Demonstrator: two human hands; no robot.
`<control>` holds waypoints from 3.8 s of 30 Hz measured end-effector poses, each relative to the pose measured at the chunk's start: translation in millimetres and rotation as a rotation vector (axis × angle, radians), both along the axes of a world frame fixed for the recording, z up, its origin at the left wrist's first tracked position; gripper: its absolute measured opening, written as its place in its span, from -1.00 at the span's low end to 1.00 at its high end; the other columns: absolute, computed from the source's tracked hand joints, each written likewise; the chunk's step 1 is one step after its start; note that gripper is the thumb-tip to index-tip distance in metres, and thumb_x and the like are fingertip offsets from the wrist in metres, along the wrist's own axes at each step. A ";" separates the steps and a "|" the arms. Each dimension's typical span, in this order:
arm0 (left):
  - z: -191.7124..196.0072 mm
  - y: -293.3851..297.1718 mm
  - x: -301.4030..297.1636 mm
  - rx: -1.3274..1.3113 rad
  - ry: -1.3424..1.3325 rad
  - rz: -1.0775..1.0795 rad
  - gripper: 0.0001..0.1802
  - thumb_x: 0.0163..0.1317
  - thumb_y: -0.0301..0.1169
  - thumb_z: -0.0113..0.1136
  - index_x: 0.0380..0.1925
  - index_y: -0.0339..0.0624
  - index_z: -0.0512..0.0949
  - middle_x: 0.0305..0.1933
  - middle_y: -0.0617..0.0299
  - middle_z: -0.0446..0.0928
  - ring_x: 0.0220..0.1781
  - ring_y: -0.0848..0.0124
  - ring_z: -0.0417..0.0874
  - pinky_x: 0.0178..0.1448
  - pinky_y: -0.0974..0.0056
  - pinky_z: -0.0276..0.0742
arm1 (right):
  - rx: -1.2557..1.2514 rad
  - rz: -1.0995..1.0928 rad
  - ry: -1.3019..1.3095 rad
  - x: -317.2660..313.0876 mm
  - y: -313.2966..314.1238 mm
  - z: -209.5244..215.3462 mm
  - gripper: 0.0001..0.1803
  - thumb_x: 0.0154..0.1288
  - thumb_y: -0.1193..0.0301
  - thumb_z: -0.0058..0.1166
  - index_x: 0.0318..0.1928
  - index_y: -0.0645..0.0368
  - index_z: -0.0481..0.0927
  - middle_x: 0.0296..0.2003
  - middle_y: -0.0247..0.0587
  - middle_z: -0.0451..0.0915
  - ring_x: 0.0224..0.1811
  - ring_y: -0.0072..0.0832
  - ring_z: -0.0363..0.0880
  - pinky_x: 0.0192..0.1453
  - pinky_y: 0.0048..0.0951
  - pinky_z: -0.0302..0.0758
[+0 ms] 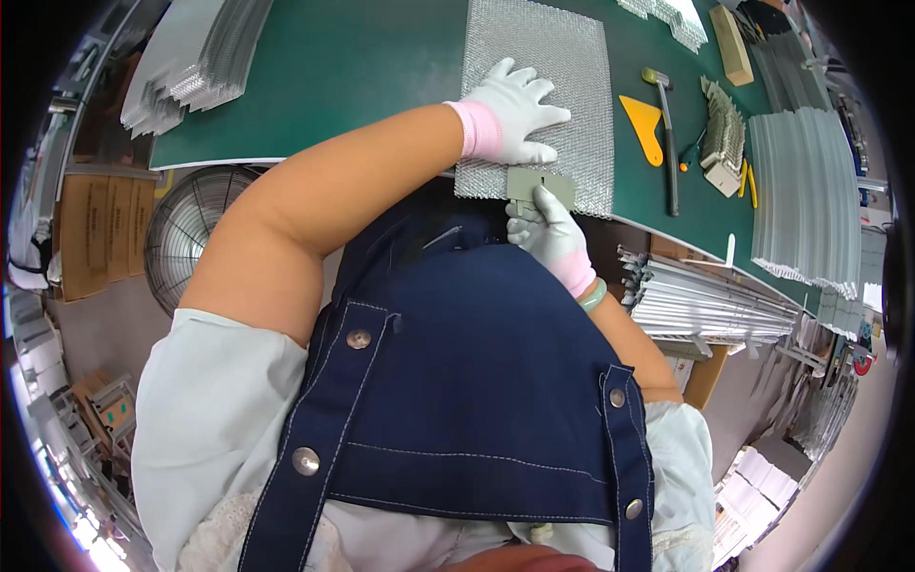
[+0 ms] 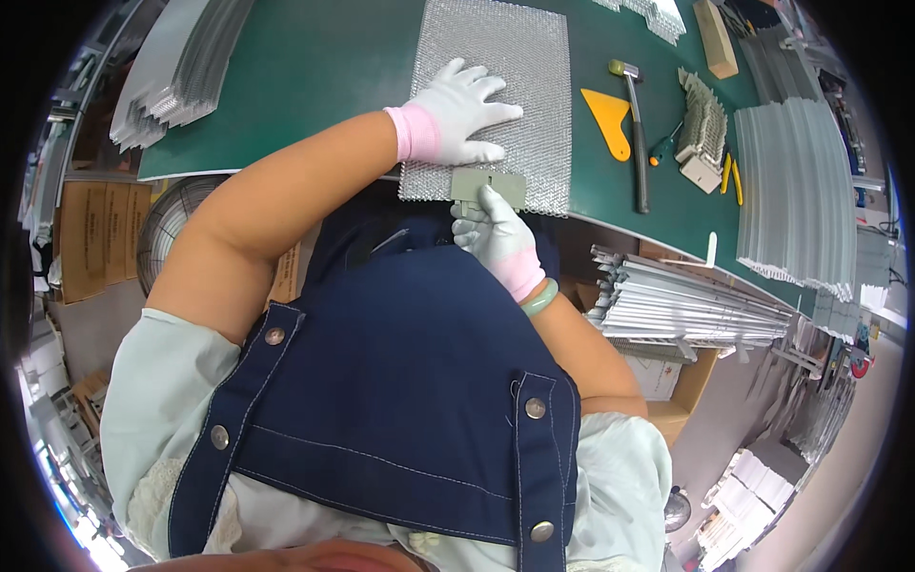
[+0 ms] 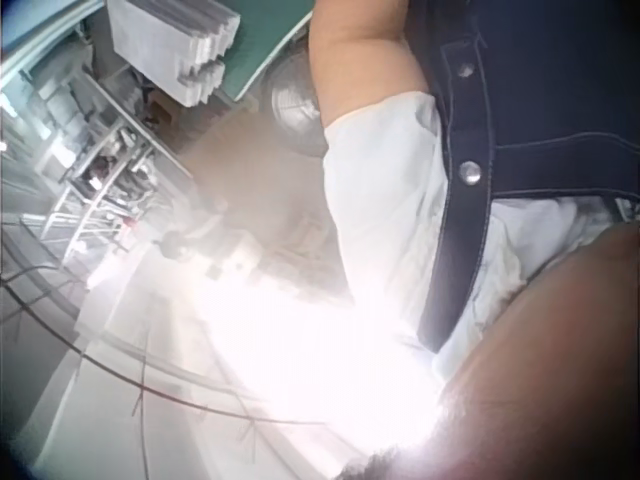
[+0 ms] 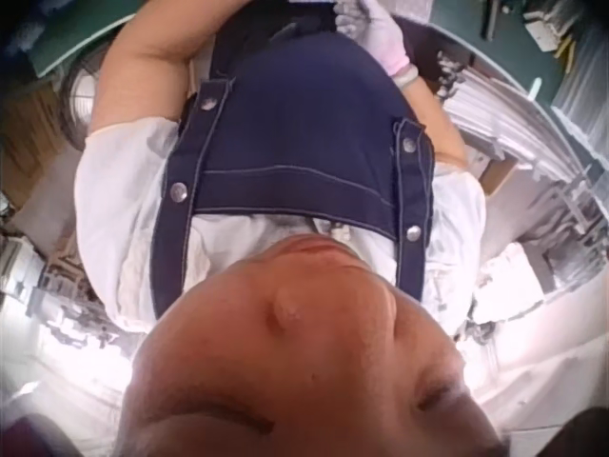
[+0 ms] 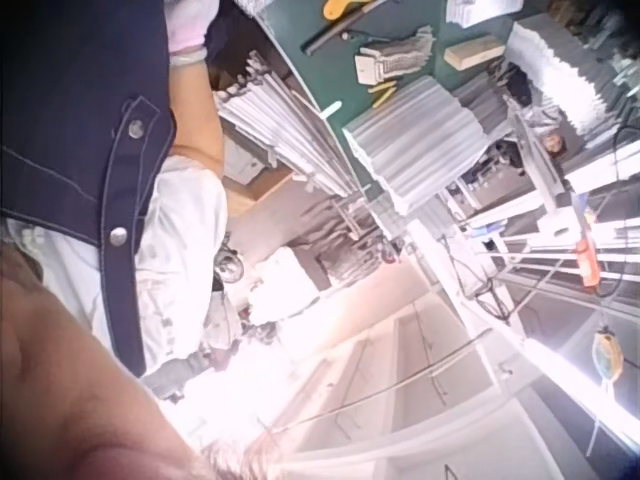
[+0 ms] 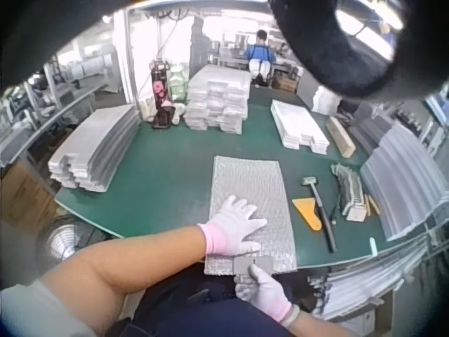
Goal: The person assembles metal frames by placing a mesh sheet on a workbench, inserting a small plastic component, and fitting metal bars into the mesh edges. They then use a hammer to secure the bars into place. The process is repeated for multiple units, with finished frames stacked on the table.
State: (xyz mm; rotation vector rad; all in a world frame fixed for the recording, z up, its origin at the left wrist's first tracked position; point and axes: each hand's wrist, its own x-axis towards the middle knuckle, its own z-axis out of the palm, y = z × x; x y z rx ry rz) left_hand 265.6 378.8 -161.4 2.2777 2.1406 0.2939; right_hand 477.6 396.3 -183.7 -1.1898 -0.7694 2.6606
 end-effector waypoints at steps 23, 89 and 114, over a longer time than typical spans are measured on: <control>-7.3 -10.3 11.5 0.069 0.005 -0.067 -0.28 0.20 0.11 0.19 0.32 0.06 0.44 0.37 -0.13 0.36 0.42 -0.05 0.32 0.48 -0.21 0.09 | 0.297 0.298 0.044 24.4 4.1 -3.1 -0.56 0.46 0.09 0.13 0.03 0.23 0.53 -0.27 -0.27 0.61 -0.29 -0.55 0.57 -0.16 -0.52 0.55; 73.7 -40.6 64.0 0.529 -0.267 0.047 -0.44 0.22 -0.44 0.07 0.27 -0.24 0.45 0.44 -0.12 0.32 0.54 -0.17 0.18 0.57 -0.10 0.06 | 0.542 -0.632 -0.983 378.3 219.8 -256.0 -0.87 0.26 0.43 0.27 -0.33 0.24 0.62 -0.38 -0.20 0.66 -0.44 -0.41 0.62 -0.41 -0.39 0.59; 57.8 -57.4 97.5 0.034 -0.551 -0.382 -0.45 0.14 -0.22 0.35 0.08 -0.32 0.54 0.17 -0.08 0.55 0.32 -0.03 0.48 0.42 -0.01 0.34 | 0.261 -0.263 0.306 226.9 89.0 29.0 -0.65 0.37 0.27 0.22 -0.01 0.29 0.62 -0.18 0.04 0.68 -0.16 -0.22 0.70 -0.07 -0.27 0.63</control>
